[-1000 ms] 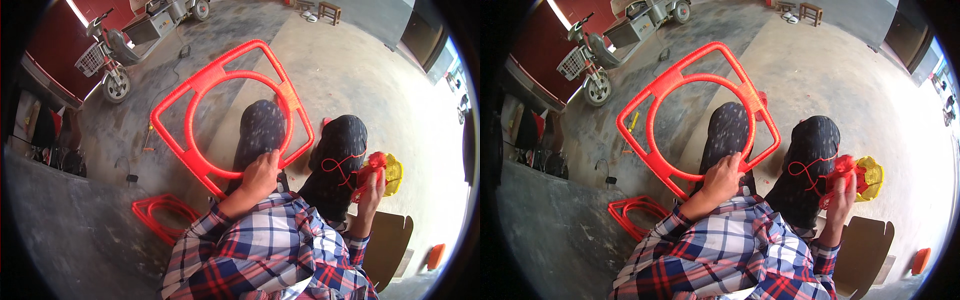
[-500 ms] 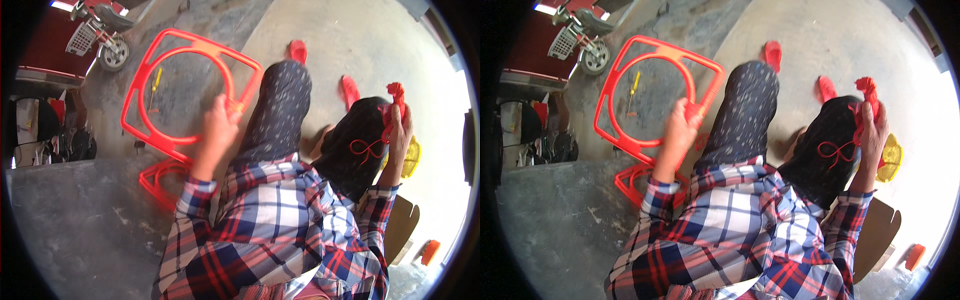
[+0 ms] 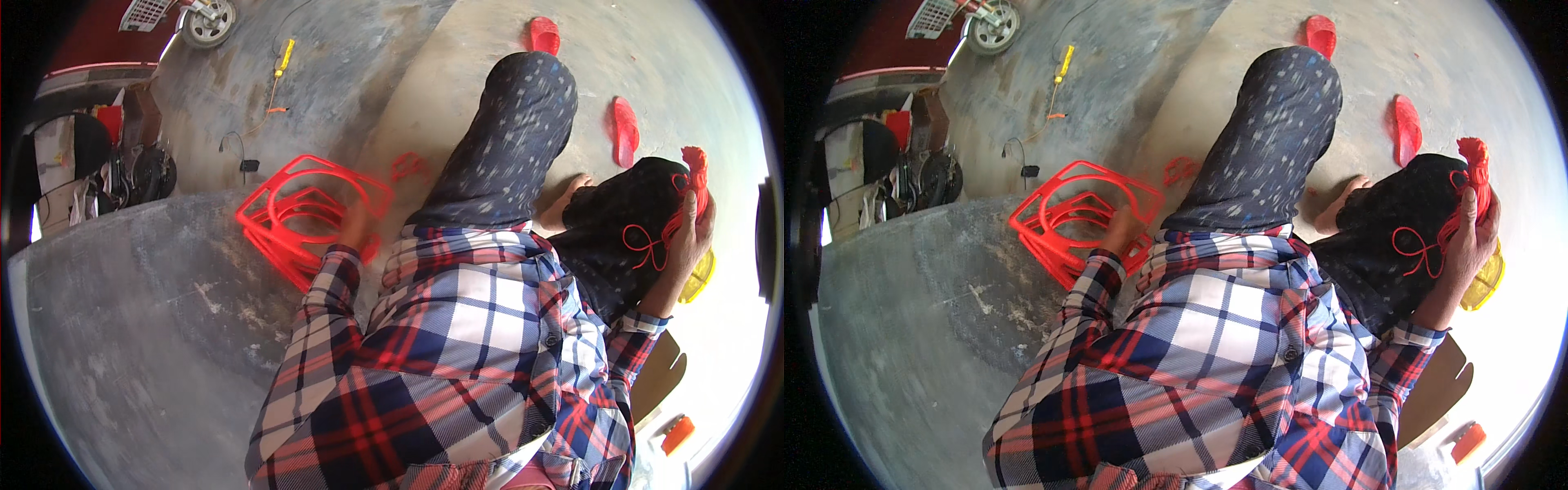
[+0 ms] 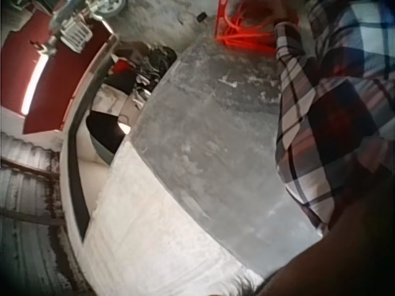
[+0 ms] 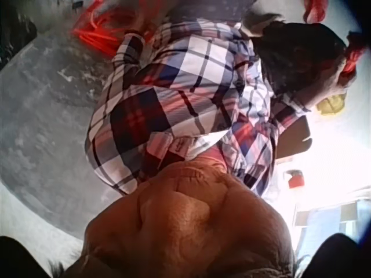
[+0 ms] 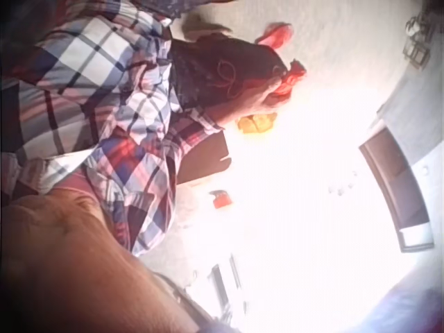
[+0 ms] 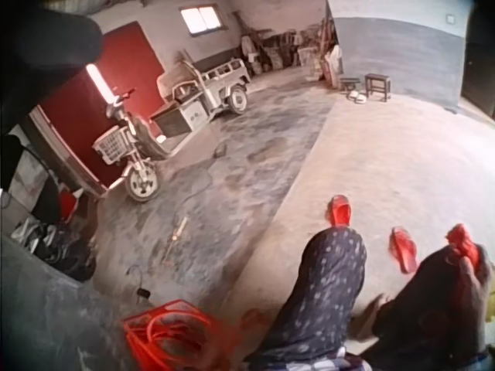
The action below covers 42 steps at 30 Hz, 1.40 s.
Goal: The recorder is wrapping a red plastic rope around a plastic chair or furniture frame component.
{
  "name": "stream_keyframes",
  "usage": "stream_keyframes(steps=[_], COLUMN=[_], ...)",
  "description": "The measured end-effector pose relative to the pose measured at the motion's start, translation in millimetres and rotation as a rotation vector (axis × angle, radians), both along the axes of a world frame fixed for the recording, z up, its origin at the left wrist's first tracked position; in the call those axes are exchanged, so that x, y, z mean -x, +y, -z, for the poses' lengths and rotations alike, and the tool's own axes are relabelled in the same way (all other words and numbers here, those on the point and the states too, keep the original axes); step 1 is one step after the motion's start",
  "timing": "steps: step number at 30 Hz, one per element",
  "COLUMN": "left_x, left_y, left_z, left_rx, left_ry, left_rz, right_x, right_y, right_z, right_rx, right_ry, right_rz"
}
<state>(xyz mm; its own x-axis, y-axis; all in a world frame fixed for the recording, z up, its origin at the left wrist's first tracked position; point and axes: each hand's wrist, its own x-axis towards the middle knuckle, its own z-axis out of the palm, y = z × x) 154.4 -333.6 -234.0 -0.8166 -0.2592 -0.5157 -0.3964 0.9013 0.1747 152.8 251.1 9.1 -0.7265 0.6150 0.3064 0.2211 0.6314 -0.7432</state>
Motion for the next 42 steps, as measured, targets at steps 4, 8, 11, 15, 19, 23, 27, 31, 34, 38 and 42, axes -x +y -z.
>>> stream_keyframes(steps=[4,8,11,15,19,23,27,31,34,38,42], left_x=[-34.0,-54.0,-53.9,-53.5,-48.4,-67.6,-66.0,-59.0,-50.7,-59.6,-49.5], left_y=[-3.7,-19.0,-23.3,-23.5,-17.9,-47.0,-51.0,-41.4,-37.2,-43.7,-38.2], left_z=[15.1,32.5,40.8,36.6,11.8,51.0,50.7,28.8,22.1,20.1,35.1], left_rx=[-0.065,-0.067,-0.020,-0.036,-0.028,-0.020,-0.037,0.026,0.028,0.012,0.122], left_ry=[0.057,-0.043,-0.080,-0.087,-0.217,-0.134,-0.160,-0.182,-0.224,-0.255,-0.242], left_rz=[0.268,0.173,0.358,0.266,0.328,0.196,0.189,0.144,0.105,0.113,0.024], right_x=[1.4,7.5,7.1,10.2,7.1,11.8,9.2,9.3,9.3,14.4,9.0], right_y=[4.8,-3.7,0.5,5.0,3.5,3.6,-2.0,1.8,-4.5,-5.1,-2.2], right_z=[5.3,2.6,2.8,8.0,5.5,7.4,1.1,6.0,1.7,7.3,-0.9], right_rx=[-0.015,-0.049,-0.045,-0.039,-0.067,-0.067,-0.061,-0.071,-0.039,-0.052,-0.040], right_ry=[0.027,0.009,0.030,0.017,0.019,0.038,0.050,0.030,0.054,0.056,0.067], right_rz=[-0.040,-0.043,-0.068,-0.091,-0.072,-0.079,-0.099,-0.058,-0.083,-0.105,-0.089])
